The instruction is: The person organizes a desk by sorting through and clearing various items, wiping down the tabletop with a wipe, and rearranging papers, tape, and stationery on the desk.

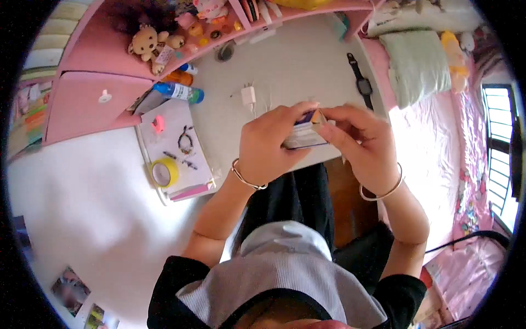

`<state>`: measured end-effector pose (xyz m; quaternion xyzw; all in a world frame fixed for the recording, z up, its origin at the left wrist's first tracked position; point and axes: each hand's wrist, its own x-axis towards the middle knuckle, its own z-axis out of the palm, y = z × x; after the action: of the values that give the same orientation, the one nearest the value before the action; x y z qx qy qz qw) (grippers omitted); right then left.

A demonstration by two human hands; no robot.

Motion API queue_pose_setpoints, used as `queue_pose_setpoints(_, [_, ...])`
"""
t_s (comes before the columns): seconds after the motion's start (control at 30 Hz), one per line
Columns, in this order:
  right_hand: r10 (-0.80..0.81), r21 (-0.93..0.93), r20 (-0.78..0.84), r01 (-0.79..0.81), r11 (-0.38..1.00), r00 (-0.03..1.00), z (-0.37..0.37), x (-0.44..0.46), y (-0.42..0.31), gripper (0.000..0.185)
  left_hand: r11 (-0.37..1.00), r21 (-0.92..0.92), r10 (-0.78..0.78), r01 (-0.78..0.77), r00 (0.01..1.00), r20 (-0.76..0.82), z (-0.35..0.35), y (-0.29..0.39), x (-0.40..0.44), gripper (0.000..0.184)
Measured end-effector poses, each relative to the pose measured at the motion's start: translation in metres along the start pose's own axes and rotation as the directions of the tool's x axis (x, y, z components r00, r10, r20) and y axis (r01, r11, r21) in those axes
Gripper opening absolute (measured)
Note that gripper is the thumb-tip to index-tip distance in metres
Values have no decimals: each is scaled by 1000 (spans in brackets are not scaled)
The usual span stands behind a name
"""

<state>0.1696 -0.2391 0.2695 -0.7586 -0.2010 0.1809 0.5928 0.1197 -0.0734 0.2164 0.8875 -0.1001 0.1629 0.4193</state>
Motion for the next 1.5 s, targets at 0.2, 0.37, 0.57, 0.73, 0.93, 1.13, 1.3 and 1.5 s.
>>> queue_pose_setpoints(0.2, [-95,-2,71,95,995,993,-7,-20,-53,23,960,-280,-52,22,994,-99,-26,49,-19,52])
queue_pose_setpoints(0.37, [66,152,57,-74,986,996,7,-43,-85,22,964,-244,57,-103,980,-188,-41,60,-25,55])
queue_pose_setpoints(0.57, [-60,219,-5,60,974,998,23,-54,-96,23,940,-259,165,-224,959,-231,-51,60,-27,50])
queue_pose_setpoints(0.73, [7,281,-15,-2,960,1000,33,-59,-110,25,904,-380,108,-197,964,-243,-56,64,-31,48])
queue_pose_setpoints(0.93, [-55,223,-27,59,973,998,39,-58,-117,28,907,-383,76,-175,962,-261,-59,63,-36,45])
queue_pose_setpoints(1.13, [-179,-10,0,179,984,984,40,-50,-117,29,959,-184,152,-214,941,-303,-66,58,-29,50])
queue_pose_setpoints(1.3, [-178,-32,14,178,984,984,42,-42,-102,25,980,-61,163,-191,938,-305,-67,50,-25,53])
queue_pose_setpoints(1.5, [-288,-48,-158,284,958,945,46,-26,-64,25,996,-30,75,-83,972,-221,-58,43,-13,58])
